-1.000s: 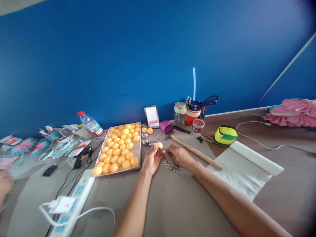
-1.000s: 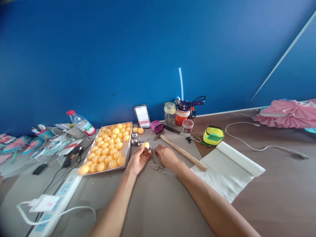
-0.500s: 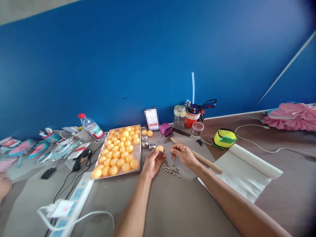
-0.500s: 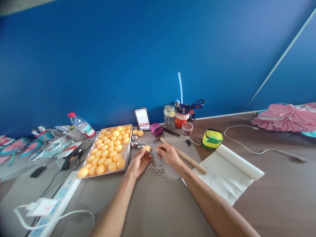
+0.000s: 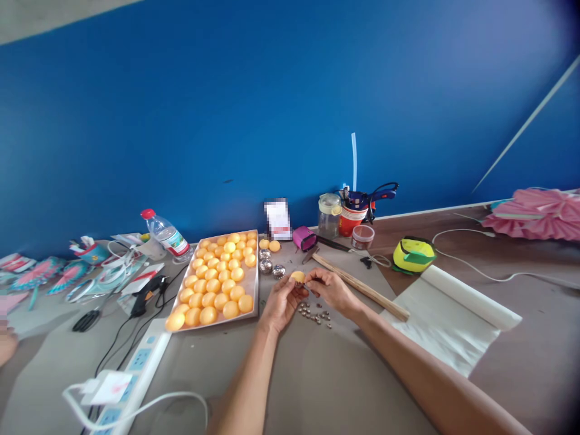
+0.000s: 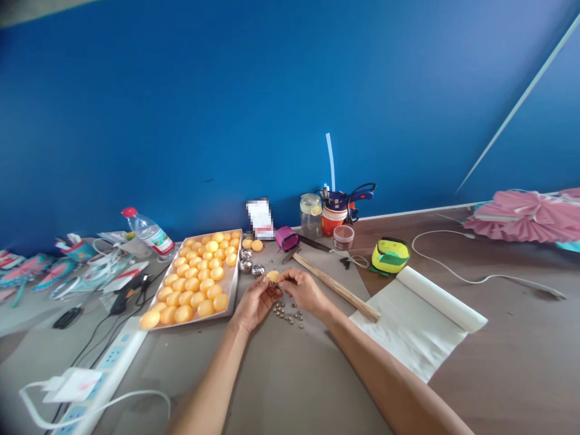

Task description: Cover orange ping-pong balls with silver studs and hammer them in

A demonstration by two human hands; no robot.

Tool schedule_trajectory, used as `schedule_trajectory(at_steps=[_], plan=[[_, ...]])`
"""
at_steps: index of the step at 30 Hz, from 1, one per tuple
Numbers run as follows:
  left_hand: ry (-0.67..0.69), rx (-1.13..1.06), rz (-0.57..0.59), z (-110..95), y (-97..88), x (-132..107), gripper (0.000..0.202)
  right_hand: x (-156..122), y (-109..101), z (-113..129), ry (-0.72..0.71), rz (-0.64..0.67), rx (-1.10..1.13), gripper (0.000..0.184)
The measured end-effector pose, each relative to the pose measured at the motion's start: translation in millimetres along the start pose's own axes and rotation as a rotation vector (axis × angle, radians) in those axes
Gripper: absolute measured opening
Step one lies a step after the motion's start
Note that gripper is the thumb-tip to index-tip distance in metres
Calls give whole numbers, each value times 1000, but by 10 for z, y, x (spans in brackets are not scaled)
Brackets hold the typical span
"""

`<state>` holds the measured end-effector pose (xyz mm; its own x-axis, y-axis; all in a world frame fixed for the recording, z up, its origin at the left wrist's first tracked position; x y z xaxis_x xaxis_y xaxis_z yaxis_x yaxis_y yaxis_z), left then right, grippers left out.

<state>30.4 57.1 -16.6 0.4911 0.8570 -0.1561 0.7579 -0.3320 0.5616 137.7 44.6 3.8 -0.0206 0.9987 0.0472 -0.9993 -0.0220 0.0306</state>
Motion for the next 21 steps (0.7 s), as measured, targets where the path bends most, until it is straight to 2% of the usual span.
schedule_trajectory(at_steps=[8,15,21], plan=[[-3,8,1,16,15,-1,19,-7,4,43,-67,14,-127,11],[11,60,-4,24,17,-16,21,-23,4,51,-66,29,-187,11],[53,118,-18,23,28,-21,21,-12,6,-24,-73,-56,-192,7]])
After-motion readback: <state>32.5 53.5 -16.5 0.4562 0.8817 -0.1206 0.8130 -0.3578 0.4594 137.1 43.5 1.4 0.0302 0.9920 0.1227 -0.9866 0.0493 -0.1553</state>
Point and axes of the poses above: each hand's wrist, its own x-axis towards the middle knuckle, its own y-axis out of the palm, z = x × y, the point moved 8 cm from there along x, towards the middle knuckle, and after that the axes turned 6 degrees about x, right-handed, at the moved point
